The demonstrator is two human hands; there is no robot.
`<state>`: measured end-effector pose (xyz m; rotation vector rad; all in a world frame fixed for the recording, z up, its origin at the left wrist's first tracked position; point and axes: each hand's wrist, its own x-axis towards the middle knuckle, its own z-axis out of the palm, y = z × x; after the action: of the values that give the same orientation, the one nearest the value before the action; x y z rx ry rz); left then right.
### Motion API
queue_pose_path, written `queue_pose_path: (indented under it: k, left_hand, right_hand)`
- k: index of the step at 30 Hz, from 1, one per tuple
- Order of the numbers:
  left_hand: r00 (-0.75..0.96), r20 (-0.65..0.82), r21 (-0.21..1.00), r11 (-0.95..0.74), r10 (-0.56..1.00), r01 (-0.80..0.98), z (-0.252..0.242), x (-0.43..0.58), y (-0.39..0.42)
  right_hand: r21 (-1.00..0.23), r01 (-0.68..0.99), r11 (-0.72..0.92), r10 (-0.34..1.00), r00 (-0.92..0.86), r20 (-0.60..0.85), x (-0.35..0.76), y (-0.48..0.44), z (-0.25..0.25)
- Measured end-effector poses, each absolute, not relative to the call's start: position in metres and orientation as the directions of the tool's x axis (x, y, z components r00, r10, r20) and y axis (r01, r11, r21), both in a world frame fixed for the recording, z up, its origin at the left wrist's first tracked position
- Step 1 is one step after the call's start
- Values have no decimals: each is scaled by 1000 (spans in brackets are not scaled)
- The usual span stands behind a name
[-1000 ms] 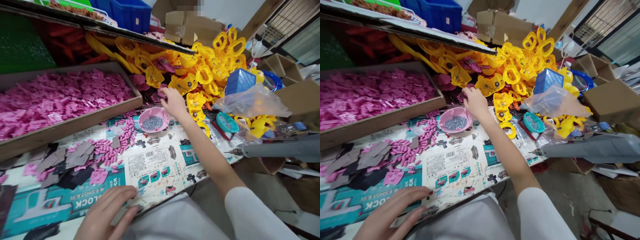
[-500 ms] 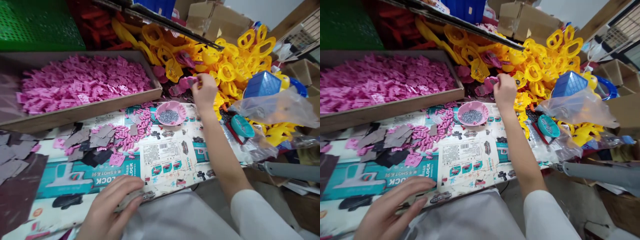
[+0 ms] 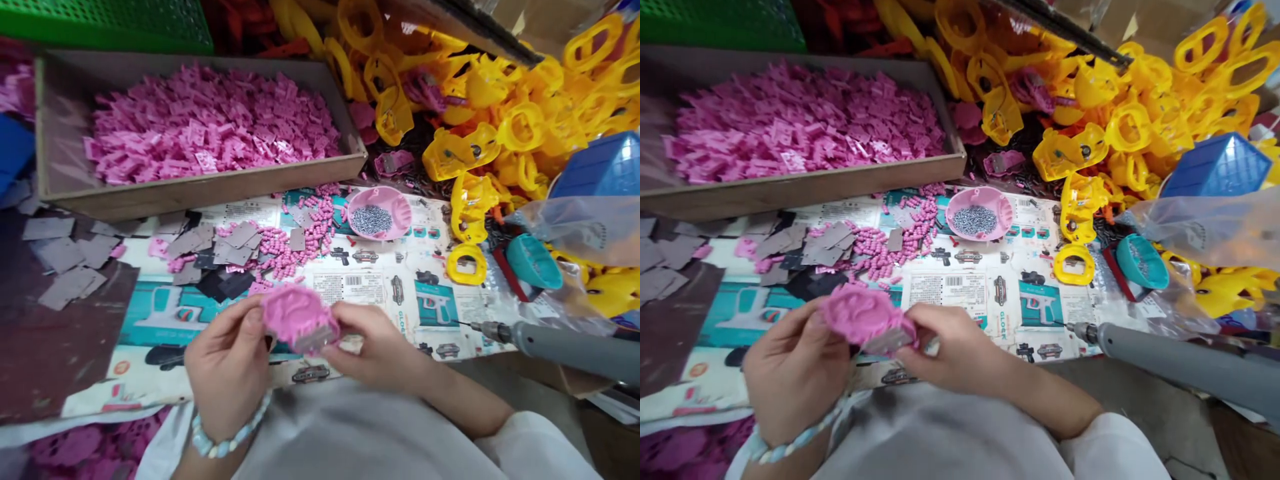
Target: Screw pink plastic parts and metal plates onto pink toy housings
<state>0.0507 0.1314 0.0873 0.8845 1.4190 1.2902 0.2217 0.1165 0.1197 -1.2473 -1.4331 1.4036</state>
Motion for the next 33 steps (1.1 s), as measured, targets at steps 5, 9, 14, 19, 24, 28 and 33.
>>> queue_pose_path:
  k: [5,9,14,19,24,28,33]
  left_hand:
    - [-205,-311,932,255,928,-257,91,39,115]
    - [-260,-371,903,282,891,-323,91,43,113]
    - [-233,-455,874,380,859,-303,92,51,123]
    - [-165,-458,882,423,874,-208,81,54,123]
    - [-13,-294,956,294,956,14,83,58,126]
    - [128,-103,978,77,986,194,95,61,131]
    - [191,40,935,-105,981,340,98,62,132]
  right_hand:
    - [-934,315,-170,864,-409,-295,215,123,127]
    - [-877,403,261,671,-729,-135,230,151,130]
    - [-535,753,384,902,-430,41,250,188,113]
    - [-355,851,388,912,-411,14,245,202,95]
    - [-485,766,421,892,-446,70,239,194,116]
    - [-888,343,307,901,-404,156,237,179,138]
    - [-916,328,232,917,-387,94,233,168,136]
